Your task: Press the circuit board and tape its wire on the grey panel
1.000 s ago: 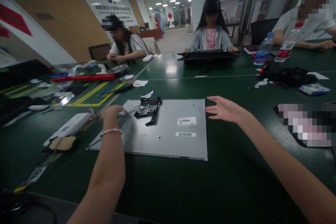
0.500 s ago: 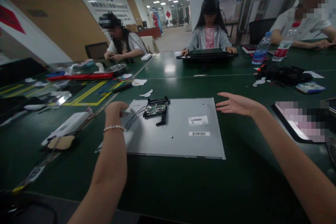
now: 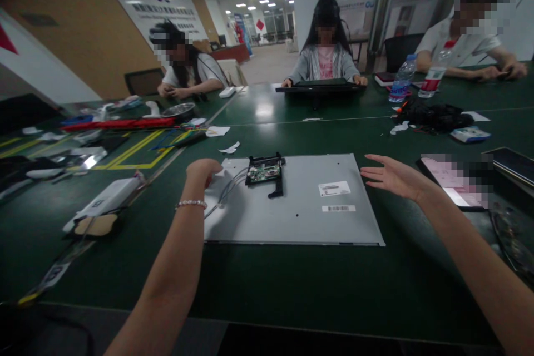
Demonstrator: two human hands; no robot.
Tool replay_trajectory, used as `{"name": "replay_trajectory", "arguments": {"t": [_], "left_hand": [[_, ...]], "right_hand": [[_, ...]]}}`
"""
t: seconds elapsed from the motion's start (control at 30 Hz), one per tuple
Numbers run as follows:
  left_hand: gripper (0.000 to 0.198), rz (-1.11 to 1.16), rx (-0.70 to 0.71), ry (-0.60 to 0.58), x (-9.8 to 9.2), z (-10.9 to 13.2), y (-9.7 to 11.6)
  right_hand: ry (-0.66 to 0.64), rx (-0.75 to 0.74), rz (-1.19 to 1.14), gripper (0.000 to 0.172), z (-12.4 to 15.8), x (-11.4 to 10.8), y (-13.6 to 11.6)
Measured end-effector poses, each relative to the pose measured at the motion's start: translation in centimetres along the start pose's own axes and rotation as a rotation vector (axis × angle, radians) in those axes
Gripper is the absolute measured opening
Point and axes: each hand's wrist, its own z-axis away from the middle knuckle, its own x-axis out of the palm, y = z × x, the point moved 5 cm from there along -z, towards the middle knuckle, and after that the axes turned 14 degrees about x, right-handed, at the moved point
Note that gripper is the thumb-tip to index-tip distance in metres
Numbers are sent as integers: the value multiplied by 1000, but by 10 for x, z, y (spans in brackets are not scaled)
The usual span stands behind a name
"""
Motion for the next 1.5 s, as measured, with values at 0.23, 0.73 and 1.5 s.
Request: {"name": "replay_trajectory", "arguments": {"t": [0.23,0.73,1.5], "left_hand": [[46,-69,-29,12,26,32,29],[65,-155,113,167,37,59,32],[57,-176,131,171,39,72,61]], "right_hand": [[120,-42,9,71,12,-9,9],[267,-111,175,53,21,-21,17],[334,-125,158,51,20,-47,23]]}}
